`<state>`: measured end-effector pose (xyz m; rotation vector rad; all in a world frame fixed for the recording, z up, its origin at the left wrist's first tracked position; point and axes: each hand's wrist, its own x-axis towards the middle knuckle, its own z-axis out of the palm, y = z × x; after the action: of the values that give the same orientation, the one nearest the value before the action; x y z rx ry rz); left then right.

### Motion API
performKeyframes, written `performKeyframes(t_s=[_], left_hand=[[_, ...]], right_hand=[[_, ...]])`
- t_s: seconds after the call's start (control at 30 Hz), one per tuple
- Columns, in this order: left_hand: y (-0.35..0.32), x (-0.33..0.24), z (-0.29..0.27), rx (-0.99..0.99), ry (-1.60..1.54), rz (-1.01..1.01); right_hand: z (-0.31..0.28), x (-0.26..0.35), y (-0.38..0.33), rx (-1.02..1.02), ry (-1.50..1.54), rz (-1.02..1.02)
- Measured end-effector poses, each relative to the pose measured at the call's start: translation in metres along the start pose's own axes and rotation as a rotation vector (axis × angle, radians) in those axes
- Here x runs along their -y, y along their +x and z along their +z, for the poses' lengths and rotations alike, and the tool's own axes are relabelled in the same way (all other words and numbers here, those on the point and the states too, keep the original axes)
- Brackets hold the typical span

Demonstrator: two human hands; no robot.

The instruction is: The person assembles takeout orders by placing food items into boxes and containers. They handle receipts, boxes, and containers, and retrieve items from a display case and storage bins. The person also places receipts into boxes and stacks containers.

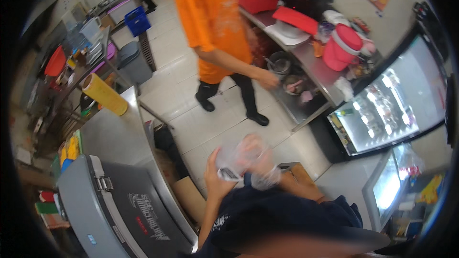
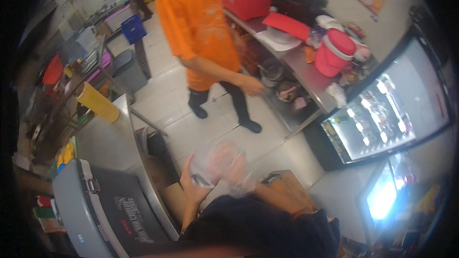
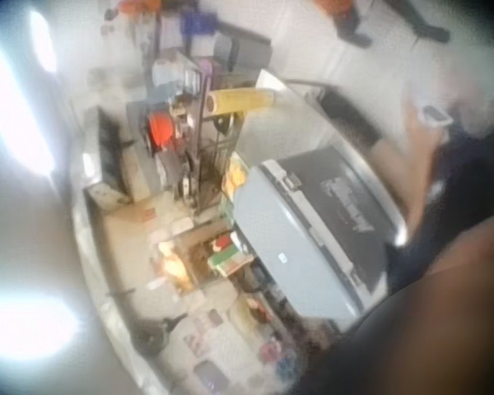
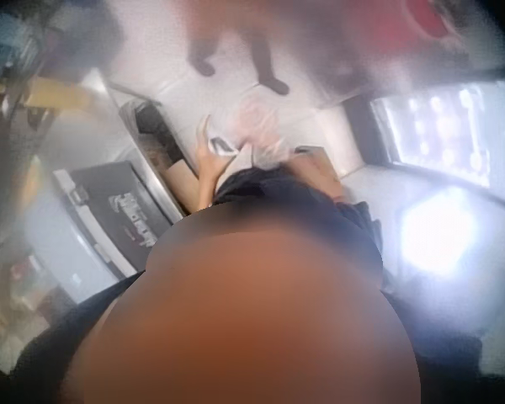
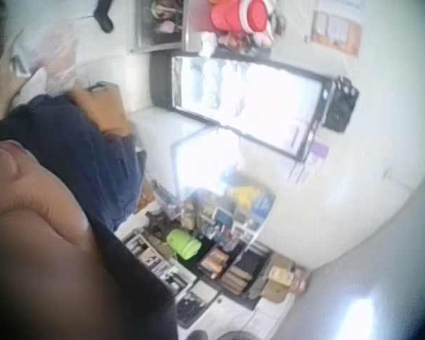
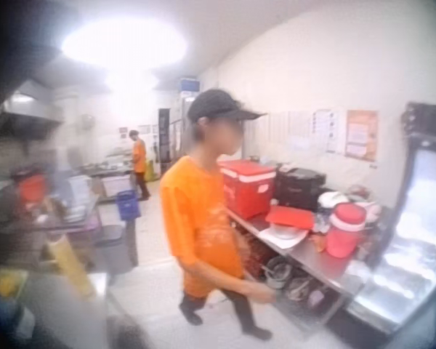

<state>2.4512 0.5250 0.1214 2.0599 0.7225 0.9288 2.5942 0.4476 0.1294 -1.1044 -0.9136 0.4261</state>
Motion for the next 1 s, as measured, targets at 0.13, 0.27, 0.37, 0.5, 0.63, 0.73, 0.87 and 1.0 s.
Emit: performKeyframes(t_s=[0.13,0.27,0.37,0.5,0.63,0.73,0.87,1.0], left_hand=[[0.071,-0.003,0.029,-0.011,-0.077,0.047],[0.133,0.018,0.045,0.014,-0.237,0.102],[0.183,0.046,0.059,0.089,-0.311,0.099],[0.255,0.080,0.066,0.178,-0.243,0.087],[0.335,0.103,0.068,0.321,-0.255,0.077],[0.396,0.120,0.084,0.449,-0.279,0.090],[0.452,0.137,0.114,0.598,-0.293,0.115],[0.486,0.144,0.153,0.693,-0.332,0.122]], right_hand=[[-0.030,-0.013,0.073,-0.113,0.440,0.261],[-0.042,-0.029,0.131,-0.213,0.749,0.407],[-0.044,-0.054,0.172,-0.213,0.646,0.385],[-0.035,-0.093,0.226,-0.266,0.445,0.299],[-0.035,-0.120,0.286,-0.452,0.684,0.399],[-0.048,-0.134,0.313,-0.607,0.830,0.330],[-0.088,-0.162,0.303,-0.821,0.833,0.195],[-0.179,-0.208,0.274,-1.335,0.548,0.243]])
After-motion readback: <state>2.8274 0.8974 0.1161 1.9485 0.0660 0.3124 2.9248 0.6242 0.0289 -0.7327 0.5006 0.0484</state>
